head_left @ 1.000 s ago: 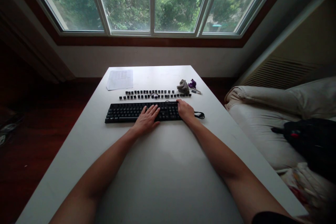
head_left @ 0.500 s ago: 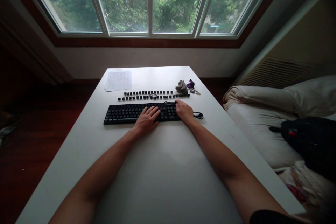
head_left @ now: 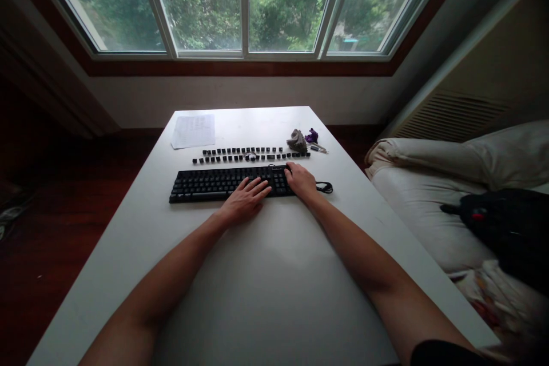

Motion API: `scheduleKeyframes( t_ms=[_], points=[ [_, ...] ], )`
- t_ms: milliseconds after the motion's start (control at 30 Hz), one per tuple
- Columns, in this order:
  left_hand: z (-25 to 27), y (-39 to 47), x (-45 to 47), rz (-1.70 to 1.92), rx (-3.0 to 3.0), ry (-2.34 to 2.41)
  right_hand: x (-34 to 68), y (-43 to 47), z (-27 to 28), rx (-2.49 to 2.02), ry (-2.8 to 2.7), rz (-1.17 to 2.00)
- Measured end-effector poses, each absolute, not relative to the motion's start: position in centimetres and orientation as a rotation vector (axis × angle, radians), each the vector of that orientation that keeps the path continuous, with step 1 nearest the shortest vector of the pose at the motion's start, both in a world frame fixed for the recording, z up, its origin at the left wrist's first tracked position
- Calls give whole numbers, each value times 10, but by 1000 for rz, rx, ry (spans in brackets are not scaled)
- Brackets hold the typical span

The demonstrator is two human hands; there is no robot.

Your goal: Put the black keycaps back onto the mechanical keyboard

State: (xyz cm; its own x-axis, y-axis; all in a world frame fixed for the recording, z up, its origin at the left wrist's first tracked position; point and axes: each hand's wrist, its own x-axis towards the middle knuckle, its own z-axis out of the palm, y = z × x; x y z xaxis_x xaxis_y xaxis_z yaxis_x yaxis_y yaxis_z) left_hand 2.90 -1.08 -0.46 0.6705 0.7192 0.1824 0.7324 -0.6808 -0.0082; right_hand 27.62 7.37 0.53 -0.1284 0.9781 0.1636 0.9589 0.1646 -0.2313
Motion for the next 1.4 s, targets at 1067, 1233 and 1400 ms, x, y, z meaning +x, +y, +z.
scheduleKeyframes(
  t_ms=[1067, 1233, 1400],
  points=[
    [-3, -17, 35, -457, -2520, -1626, 266, 56, 10, -1889, -2192, -79],
    [-9, -17, 34, -479, -2484, -1690, 268, 57, 12, -1804, -2150, -97],
    [-15, -14, 33, -472, -2505, -1705, 265, 55, 11, -1723, -2157, -60]
  ],
)
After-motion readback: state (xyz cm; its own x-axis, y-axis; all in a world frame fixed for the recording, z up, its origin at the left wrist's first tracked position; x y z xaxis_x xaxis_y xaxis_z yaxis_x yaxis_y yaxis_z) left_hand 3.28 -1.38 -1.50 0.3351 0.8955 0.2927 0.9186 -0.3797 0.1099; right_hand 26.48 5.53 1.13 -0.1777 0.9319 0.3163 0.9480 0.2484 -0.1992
